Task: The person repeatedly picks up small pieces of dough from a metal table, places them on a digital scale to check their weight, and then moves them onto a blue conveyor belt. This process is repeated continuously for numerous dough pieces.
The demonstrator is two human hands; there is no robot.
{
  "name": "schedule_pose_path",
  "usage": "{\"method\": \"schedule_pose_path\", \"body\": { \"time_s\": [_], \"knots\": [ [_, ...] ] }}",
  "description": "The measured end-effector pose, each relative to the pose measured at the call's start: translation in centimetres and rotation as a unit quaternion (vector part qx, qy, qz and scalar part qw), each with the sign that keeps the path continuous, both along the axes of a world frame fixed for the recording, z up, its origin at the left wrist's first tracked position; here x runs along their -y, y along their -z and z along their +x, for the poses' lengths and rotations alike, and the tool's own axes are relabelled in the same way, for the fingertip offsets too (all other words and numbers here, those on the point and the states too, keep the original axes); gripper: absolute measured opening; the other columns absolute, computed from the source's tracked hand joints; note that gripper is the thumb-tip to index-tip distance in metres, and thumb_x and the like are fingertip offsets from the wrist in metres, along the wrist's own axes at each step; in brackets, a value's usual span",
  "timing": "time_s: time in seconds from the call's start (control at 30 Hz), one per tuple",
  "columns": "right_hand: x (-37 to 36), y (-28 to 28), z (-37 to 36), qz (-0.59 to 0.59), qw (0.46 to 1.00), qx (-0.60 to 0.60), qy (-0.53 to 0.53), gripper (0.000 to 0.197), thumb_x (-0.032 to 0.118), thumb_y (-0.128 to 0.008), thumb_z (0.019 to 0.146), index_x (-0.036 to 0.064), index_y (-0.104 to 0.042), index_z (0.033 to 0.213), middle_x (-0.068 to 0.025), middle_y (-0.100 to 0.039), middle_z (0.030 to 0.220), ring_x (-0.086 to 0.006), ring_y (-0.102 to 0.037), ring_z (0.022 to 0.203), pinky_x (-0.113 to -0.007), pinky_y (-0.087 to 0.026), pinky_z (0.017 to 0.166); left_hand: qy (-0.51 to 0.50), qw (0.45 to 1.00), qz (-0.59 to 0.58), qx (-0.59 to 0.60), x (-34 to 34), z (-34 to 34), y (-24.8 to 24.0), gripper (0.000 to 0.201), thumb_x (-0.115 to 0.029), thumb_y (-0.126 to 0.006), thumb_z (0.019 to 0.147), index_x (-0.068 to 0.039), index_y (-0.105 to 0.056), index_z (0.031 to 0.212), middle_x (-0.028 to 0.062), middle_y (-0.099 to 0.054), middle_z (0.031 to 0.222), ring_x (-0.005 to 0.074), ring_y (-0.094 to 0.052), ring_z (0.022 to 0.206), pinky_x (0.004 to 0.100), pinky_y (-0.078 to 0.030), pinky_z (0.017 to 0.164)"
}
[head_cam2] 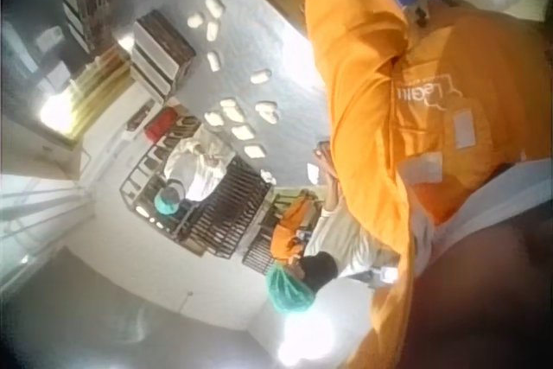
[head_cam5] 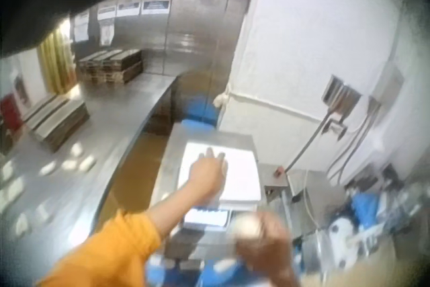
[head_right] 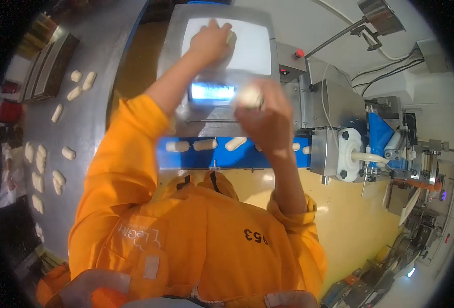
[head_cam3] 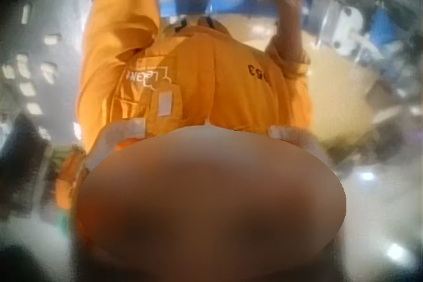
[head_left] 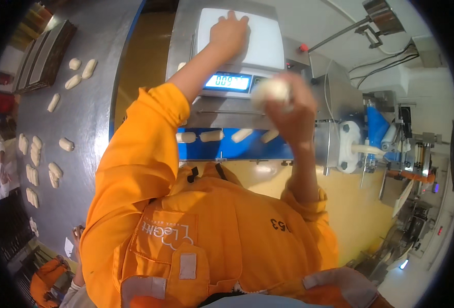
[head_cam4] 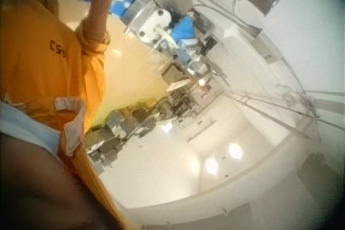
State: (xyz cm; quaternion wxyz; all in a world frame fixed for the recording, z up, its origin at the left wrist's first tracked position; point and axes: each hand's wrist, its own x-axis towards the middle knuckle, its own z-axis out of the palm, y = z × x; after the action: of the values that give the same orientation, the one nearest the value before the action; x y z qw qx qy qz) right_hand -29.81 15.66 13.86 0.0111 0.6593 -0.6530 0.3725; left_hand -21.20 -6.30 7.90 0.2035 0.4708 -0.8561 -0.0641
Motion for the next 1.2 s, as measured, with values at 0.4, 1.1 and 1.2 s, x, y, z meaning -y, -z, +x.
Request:
{"method": "schedule_pose_path", "body": {
  "time_s": [0.4, 1.1, 1.2],
  "knots": [
    [-0.4, 15.4, 13.0, 0.197, 0.929, 0.084, -0.300, 0.037, 0.012, -0.065, 0.079, 0.0119, -0.061, 0.115, -0.0111, -0.057, 0.114, -0.0331, -0.055, 0.104, -0.043, -0.046, 0.090, -0.247, 0.849, 0.272, -0.379, -10.6, 42.7, 1.9, 0.047, -0.019, -0.053, 0.087, -0.008, -0.050, 0.133, 0.0114, -0.061, 0.116, 0.0190, -0.059, 0.102, 0.0266, -0.047, 0.080],
    [-5.8, 9.5, 4.5, 0.381, 0.904, 0.161, -0.108, 0.048, 0.023, -0.071, 0.072, 0.0083, -0.052, 0.113, -0.0190, -0.064, 0.094, -0.0366, -0.063, 0.089, -0.042, -0.050, 0.078, 0.209, 0.963, -0.072, -0.154, -2.9, 11.1, -0.1, 0.043, -0.005, -0.060, 0.082, -0.013, -0.055, 0.124, 0.0122, -0.055, 0.127, 0.0308, -0.054, 0.116, 0.0394, -0.044, 0.097],
    [-3.8, 1.1, 0.5, 0.344, 0.932, 0.114, -0.023, 0.043, 0.016, -0.072, 0.072, 0.0089, -0.054, 0.110, -0.0167, -0.065, 0.092, -0.0334, -0.065, 0.085, -0.039, -0.050, 0.077, 0.285, 0.912, -0.283, -0.078, 2.1, 2.1, 2.4, 0.039, -0.006, -0.058, 0.081, -0.020, -0.059, 0.117, 0.0063, -0.058, 0.123, 0.0250, -0.056, 0.115, 0.0454, -0.044, 0.094]
  ]
}}
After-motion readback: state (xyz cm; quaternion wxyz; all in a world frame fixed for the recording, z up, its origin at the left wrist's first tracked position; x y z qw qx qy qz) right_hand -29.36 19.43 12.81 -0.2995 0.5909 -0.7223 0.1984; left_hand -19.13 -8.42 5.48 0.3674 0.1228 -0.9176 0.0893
